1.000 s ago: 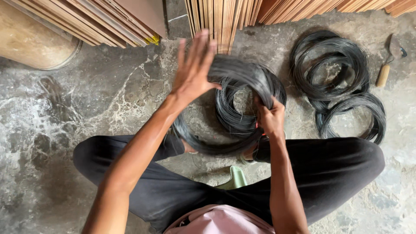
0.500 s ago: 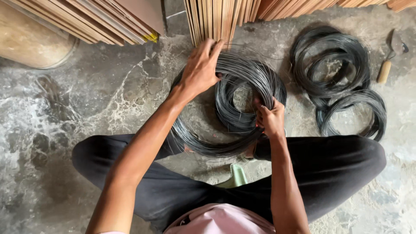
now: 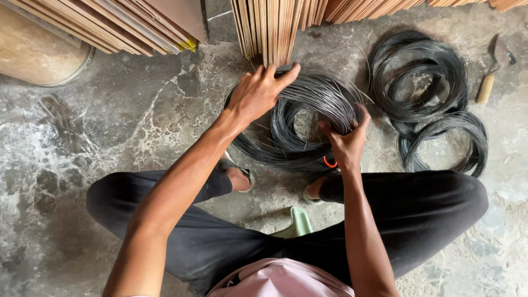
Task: The person sits on a small stool and uses red-handled scissors to cut a thin wire from a large coil of dark wire. They then untangle the wire, straighten it, and tie it around the coil to secure it.
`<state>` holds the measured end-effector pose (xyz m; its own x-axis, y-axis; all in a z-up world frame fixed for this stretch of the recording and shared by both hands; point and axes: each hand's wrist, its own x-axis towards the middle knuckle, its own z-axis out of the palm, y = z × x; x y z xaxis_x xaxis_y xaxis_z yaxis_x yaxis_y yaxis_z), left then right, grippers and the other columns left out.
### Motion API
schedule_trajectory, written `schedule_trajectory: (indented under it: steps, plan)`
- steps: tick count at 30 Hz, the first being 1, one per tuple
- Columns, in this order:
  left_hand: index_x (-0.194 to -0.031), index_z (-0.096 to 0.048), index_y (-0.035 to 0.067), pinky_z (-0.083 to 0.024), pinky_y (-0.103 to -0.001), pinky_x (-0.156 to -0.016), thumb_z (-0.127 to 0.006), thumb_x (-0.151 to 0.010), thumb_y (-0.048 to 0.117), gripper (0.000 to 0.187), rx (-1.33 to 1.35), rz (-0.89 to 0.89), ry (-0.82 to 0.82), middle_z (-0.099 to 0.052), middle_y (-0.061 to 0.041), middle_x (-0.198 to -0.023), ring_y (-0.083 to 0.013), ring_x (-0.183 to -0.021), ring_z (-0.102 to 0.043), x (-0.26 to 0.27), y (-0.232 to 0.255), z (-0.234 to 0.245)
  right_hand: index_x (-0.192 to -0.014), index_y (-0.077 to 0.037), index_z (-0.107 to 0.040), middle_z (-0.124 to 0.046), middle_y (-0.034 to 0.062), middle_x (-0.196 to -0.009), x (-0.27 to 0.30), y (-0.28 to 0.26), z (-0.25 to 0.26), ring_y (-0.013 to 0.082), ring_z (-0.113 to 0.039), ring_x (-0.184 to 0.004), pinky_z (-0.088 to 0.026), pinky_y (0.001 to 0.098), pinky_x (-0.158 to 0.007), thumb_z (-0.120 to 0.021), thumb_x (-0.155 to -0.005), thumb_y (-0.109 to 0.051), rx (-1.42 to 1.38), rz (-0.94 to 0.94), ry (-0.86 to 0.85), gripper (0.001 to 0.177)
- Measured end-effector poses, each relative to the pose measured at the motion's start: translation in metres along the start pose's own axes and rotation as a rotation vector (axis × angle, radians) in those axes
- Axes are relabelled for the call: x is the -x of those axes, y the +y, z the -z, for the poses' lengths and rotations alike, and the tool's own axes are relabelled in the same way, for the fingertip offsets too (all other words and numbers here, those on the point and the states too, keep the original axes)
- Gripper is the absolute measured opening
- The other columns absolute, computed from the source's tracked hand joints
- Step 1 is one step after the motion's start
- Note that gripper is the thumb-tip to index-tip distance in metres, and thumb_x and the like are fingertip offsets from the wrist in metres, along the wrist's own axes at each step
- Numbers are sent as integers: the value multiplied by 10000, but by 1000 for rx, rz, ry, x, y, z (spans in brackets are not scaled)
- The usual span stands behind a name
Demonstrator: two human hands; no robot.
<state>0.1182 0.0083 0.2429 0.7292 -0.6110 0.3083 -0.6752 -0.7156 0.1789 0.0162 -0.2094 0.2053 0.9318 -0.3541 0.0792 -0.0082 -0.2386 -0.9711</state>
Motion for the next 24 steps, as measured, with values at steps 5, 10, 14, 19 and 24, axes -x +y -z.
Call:
schedule_trajectory:
  steps: [5,10,14,19,24]
  plan:
    - [-1320,-434,232,-507,-300,-449,-547,-835,-27,562,-72,-79,38,-615,-197,-821,-276,-615,-648,-6,9,23,-1432,-76,-92,-196,141,-1399,15,-20,14,320,-279,-1302,-269,486,-1074,-947,-579,70,292,518,339,1216]
    - [-1296,-446,225,-528,-304,-446,-482,-888,-9,471,-110,-148,59,-618,-188,-786,-279,-613,-651,-6,20,41,-1403,-28,-272,-244,228,-1392,-34,-101,18,400,-227,-1289,-187,568,-1068,-737,-812,-482,546,776,182,878]
    - [-1290,-437,236,-539,-293,-461,-469,-905,33,436,-267,-214,165,-612,-140,-796,-236,-623,-645,-4,13,40,-1257,-47,-570,-603,213,-1009,-86,-99,24,420,-567,-957,-447,477,-827,-576,-932,-242,632,884,-383,379]
    - [-1312,-419,288,-524,-274,-439,-435,-940,83,425,-220,-129,185,-601,-123,-771,-237,-615,-644,-3,2,34,-1183,-26,-567,-624,191,-966,-70,-57,16,379,-599,-900,-462,438,-791,-536,-912,-305,335,573,-506,390]
    - [-1331,-417,281,-491,-251,-402,-479,-916,71,469,-216,-140,179,-585,-91,-710,-195,-546,-612,1,-7,29,-1143,47,-524,-593,299,-934,-56,-91,18,479,-572,-878,-452,510,-765,-773,-692,-370,379,509,-602,664]
